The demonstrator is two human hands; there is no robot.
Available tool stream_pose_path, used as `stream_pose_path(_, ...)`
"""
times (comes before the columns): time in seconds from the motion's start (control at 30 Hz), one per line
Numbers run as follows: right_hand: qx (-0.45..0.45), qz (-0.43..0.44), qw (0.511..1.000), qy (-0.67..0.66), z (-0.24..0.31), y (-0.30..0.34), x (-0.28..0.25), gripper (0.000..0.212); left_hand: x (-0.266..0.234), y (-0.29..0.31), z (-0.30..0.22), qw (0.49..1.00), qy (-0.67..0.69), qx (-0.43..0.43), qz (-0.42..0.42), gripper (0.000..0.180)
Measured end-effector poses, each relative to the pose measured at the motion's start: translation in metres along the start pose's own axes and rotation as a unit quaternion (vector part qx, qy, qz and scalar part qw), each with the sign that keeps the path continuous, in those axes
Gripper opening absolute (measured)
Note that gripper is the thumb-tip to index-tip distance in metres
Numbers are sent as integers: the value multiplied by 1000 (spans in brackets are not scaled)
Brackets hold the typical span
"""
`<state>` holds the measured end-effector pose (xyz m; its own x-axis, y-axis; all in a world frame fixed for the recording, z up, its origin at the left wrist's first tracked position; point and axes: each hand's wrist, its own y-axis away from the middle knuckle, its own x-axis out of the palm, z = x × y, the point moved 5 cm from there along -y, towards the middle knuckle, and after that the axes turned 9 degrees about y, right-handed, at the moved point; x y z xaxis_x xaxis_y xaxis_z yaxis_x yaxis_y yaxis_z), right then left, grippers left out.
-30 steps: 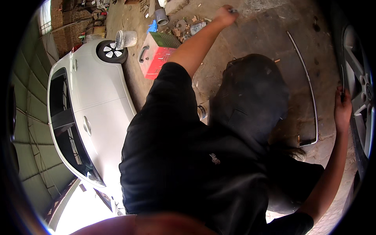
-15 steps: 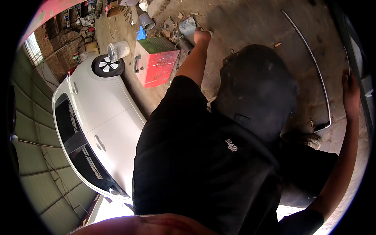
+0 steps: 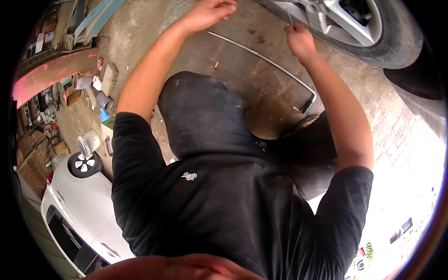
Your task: The person is working on a car wheel, using a lug wrench to tighten the lug nuts. They move around the wheel, applying force to the wrench to secure the nuts in place.
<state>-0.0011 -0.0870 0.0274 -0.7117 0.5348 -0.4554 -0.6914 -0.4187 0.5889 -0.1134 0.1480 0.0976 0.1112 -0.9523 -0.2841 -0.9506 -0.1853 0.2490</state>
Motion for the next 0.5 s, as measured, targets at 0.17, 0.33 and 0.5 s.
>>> stream_pose_path(0.17,47,-52,996,-57,-10,1,-20,30,121,-110,-13,974,-189,-9,126,55)
stream_pose_path(0.33,21,-106,994,-2,-7,-10,-36,30,184,-138,5,970,201,-133,13,25)
stream_pose_path(0.5,36,-130,990,-40,-12,-12,-40,28,208,-127,6,904,401,-135,-70,12)
